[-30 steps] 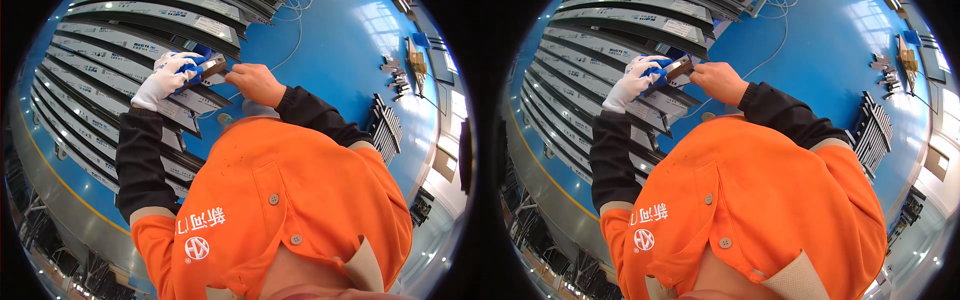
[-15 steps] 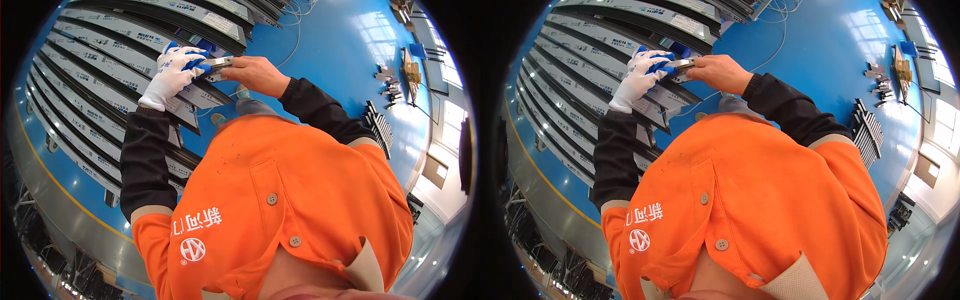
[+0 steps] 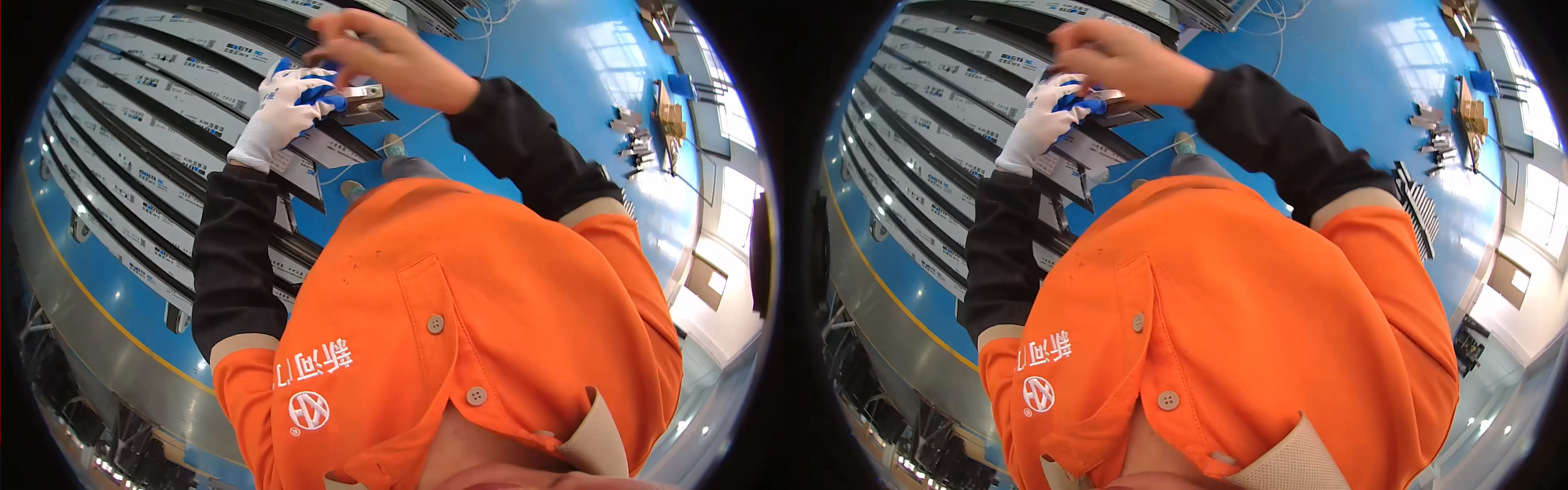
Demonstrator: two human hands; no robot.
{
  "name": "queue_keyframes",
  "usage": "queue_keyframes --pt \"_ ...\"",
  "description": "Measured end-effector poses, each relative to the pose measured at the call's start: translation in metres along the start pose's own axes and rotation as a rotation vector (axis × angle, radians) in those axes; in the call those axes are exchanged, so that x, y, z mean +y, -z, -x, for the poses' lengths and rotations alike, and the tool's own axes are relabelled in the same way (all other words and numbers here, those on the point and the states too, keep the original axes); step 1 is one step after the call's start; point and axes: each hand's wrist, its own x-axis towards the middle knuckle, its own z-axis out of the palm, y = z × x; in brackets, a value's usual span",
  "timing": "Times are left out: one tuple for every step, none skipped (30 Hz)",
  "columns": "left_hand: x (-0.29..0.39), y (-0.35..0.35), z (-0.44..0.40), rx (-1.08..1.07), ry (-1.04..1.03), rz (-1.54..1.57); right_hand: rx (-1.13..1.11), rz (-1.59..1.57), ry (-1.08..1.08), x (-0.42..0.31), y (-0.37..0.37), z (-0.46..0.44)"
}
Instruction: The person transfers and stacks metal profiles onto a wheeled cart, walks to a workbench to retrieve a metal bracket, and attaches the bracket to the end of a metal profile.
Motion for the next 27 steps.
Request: queue_keyframes --pt "0.001 0.006 0.004 0.018 0.008 0.000 0.023 -0.215 -0.099 0.004 0.009 0.011" --pt "0.001 0.011 0.010 0.031 0.030 0.129 0.049 -0.432 -0.205 0.013 0.014 0.026" --pt "0.001 0.016 0.016 0.043 0.052 0.259 0.034 -0.430 -0.208 0.021 0.020 0.040" --pt "0.000 0.019 0.023 0.051 0.074 0.388 -0.006 -0.514 -0.248 0.029 0.023 0.053" --pt "-0.001 0.022 0.029 0.056 0.092 0.514 -0.042 -0.599 -0.286 0.038 0.023 0.063" --pt "-0.002 0.024 0.036 0.058 0.096 0.510 -0.051 -0.590 -0.337 0.045 0.018 0.069" --pt "-0.004 0.025 0.043 0.024 0.088 0.402 -0.058 -0.581 -0.391 0.050 0.014 0.074" --pt "-0.005 0.025 0.049 -0.010 0.079 0.295 -0.058 -0.584 -0.392 0.053 0.008 0.081" --pt "-0.006 0.024 0.054 -0.041 0.067 0.187 -0.098 -0.089 -0.310 0.049 -0.004 0.085" --pt "-0.006 0.023 0.057 -0.073 0.055 0.080 -0.132 0.404 -0.217 0.048 -0.012 0.087" --pt "-0.005 0.021 0.059 -0.074 0.055 0.080 -0.132 0.404 -0.217 0.053 -0.016 0.087" --pt "-0.002 0.019 0.060 -0.085 0.058 0.053 -0.162 0.553 -0.060 0.060 -0.019 0.088" --pt "0.000 0.015 0.062 -0.096 0.059 0.026 -0.191 0.701 0.098 0.069 -0.023 0.089" --pt "0.002 0.012 0.063 -0.106 0.062 0.001 -0.221 0.846 0.259 0.076 -0.025 0.090" --pt "0.003 0.010 0.064 -0.116 0.066 -0.024 -0.253 0.986 0.422 0.079 -0.027 0.091" --pt "0.003 0.009 0.065 -0.115 0.069 -0.021 -0.257 0.986 0.422 0.080 -0.029 0.091" --pt "0.004 0.009 0.065 -0.118 0.072 0.002 -0.259 1.018 0.404 0.081 -0.030 0.091" --pt "0.004 0.009 0.064 -0.121 0.075 0.025 -0.261 1.050 0.386 0.081 -0.031 0.092" --pt "0.004 0.009 0.064 -0.124 0.077 0.048 -0.263 1.084 0.369 0.082 -0.032 0.092" --pt "0.004 0.009 0.063 -0.127 0.078 0.070 -0.264 1.117 0.351 0.082 -0.033 0.091" --pt "0.003 0.007 0.063 -0.126 0.078 0.073 -0.266 1.118 0.350 0.080 -0.033 0.090" --pt "0.002 0.006 0.063 -0.112 0.097 0.075 -0.247 1.085 0.322 0.078 -0.034 0.086" --pt "0.000 0.004 0.063 -0.100 0.116 0.078 -0.229 1.052 0.293 0.074 -0.034 0.082" --pt "0.000 0.001 0.063 -0.088 0.135 0.081 -0.209 1.019 0.264 0.071 -0.034 0.078" --pt "0.000 0.001 0.064 -0.074 0.156 0.084 -0.192 0.985 0.238 0.069 -0.033 0.076" --pt "0.001 0.001 0.064 -0.072 0.158 0.085 -0.195 0.984 0.238 0.068 -0.032 0.076" --pt "0.005 0.004 0.063 -0.117 0.198 0.081 -0.226 0.981 0.266 0.066 -0.029 0.077"
